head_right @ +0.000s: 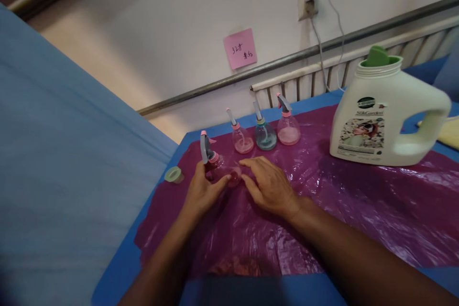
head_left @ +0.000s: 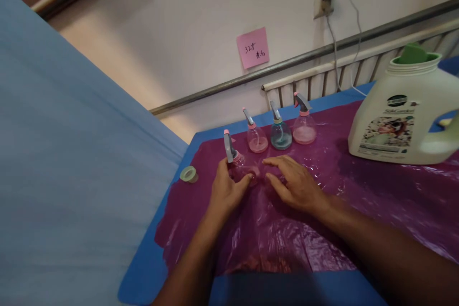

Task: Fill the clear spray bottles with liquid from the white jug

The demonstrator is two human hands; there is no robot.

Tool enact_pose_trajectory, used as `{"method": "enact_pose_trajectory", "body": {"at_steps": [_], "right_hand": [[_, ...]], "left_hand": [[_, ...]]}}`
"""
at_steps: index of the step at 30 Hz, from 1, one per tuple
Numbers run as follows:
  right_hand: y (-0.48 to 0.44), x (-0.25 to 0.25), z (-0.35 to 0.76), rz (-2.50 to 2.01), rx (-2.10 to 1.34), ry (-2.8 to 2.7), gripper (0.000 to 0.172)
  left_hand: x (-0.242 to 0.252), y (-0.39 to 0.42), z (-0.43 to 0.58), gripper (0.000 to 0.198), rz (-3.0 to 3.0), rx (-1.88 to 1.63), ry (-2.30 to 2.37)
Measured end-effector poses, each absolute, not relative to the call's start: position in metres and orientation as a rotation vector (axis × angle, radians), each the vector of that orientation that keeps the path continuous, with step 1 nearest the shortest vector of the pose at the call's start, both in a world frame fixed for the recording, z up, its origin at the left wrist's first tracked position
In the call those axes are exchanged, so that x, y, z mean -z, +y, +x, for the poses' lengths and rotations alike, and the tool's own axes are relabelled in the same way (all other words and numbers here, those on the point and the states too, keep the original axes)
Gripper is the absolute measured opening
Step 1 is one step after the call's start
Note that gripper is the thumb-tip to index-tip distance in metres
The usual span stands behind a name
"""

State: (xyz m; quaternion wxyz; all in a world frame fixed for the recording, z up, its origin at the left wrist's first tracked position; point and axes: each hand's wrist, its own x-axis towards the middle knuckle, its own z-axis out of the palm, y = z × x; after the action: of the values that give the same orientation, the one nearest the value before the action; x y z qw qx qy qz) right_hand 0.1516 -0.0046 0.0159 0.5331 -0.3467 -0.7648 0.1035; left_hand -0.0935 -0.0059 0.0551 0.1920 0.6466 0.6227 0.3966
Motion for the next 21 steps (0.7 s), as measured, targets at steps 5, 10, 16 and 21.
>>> {"method": "enact_pose_trajectory", "body": {"at_steps": [5,10,16,21], "right_hand": [[-0.002,-0.016,0.151,-0.768,-0.276,-1.877,0.025],[-0.001,-0.017,0.15,-0.754,-0.273,-1.922,0.024],[-0.001,-0.018,0.152,-0.743,-0.237,-1.969,0.021],[-0.002,-0.021,0.152,-0.744,-0.219,-1.969,0.021]], "left_hand": [[-0.071,0.025,-0.123,0.069,1.849,-1.061,2.016],[-0.082,0.079,-0.144,0.07,1.772,-1.084,2.18],[-0.072,0.116,-0.152,0.067,1.73,-0.968,2.287],[-0.061,0.122,-0.155,0.066,1.724,-0.906,2.33]]}}
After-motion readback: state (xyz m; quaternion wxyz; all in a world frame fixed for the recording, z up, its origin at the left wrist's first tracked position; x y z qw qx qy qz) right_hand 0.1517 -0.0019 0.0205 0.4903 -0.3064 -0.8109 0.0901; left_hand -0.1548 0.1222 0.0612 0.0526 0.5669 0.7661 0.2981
